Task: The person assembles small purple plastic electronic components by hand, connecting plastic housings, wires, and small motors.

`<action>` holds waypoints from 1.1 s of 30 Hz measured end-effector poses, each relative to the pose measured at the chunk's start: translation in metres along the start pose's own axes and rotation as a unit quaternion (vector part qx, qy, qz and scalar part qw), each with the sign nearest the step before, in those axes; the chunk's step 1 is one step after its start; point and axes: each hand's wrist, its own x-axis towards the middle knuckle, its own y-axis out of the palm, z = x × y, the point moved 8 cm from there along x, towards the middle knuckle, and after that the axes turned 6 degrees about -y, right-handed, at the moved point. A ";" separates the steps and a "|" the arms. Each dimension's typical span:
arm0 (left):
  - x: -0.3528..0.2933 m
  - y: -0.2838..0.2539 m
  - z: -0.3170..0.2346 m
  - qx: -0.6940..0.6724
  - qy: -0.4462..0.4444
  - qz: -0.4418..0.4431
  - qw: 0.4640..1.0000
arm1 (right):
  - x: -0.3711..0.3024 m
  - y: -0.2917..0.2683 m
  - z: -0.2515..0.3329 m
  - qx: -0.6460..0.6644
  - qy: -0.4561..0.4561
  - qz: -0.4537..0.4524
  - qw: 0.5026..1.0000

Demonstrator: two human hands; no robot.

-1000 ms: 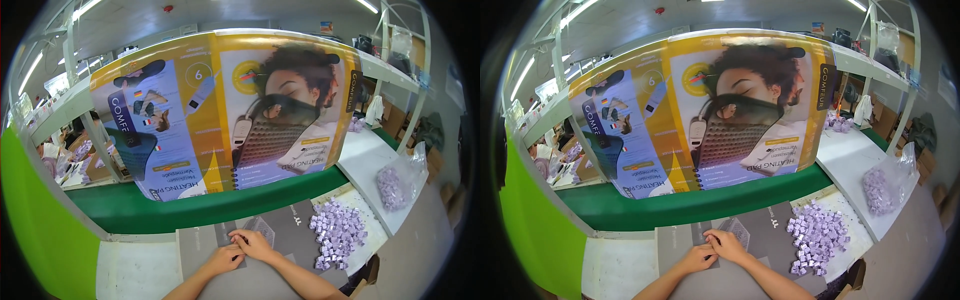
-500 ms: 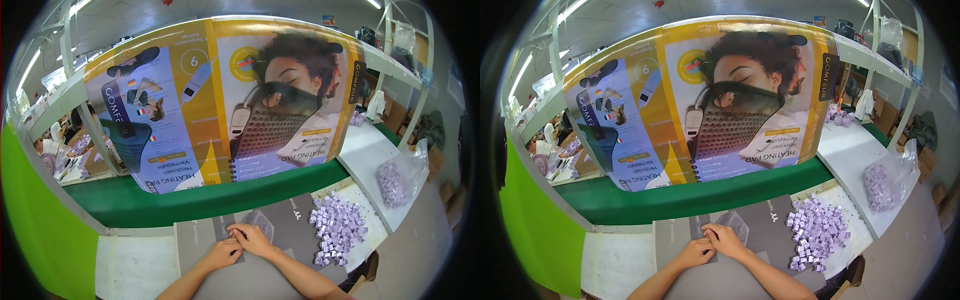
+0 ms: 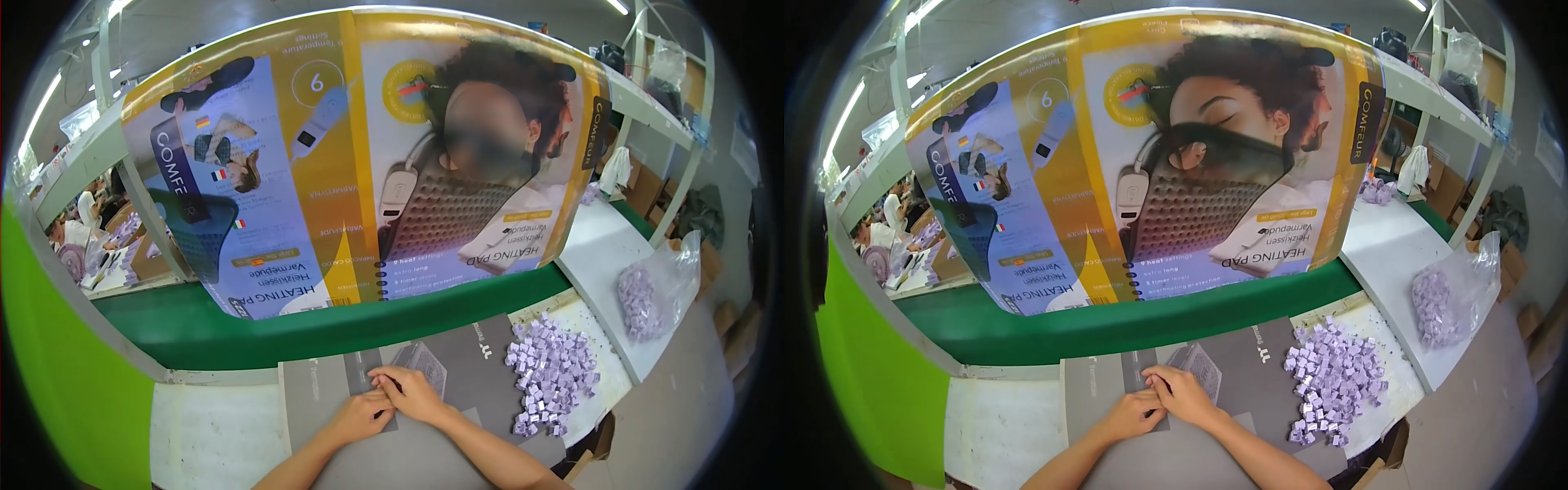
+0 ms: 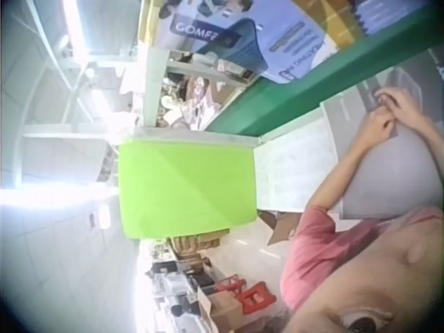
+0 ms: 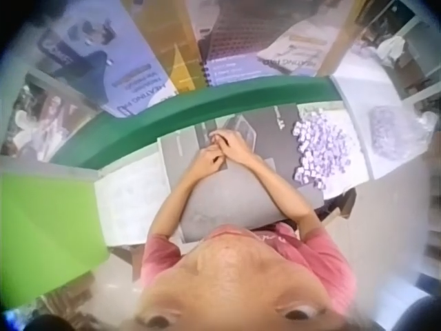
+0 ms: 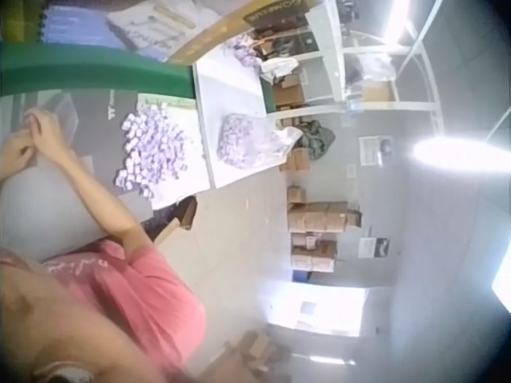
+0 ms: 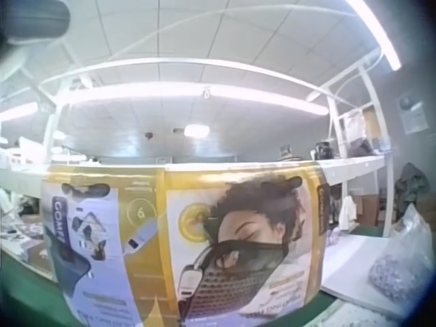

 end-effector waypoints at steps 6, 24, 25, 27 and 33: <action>0.002 -0.003 -0.003 -0.009 0.003 -0.010 1.000 | 0.002 -0.001 0.002 0.008 -0.005 -0.001 1.000; 0.001 -0.001 0.000 0.010 -0.012 0.006 1.000 | 0.001 0.000 0.002 -0.003 -0.009 0.009 1.000; 0.001 -0.001 0.001 0.010 -0.009 0.005 1.000 | 0.002 0.000 0.002 -0.008 -0.009 0.009 1.000; 0.000 -0.001 0.001 0.008 -0.004 0.004 1.000 | 0.002 -0.001 0.003 -0.007 -0.010 0.008 1.000; 0.003 -0.002 0.000 -0.008 -0.001 0.004 1.000 | 0.002 0.000 0.002 -0.006 -0.014 0.010 1.000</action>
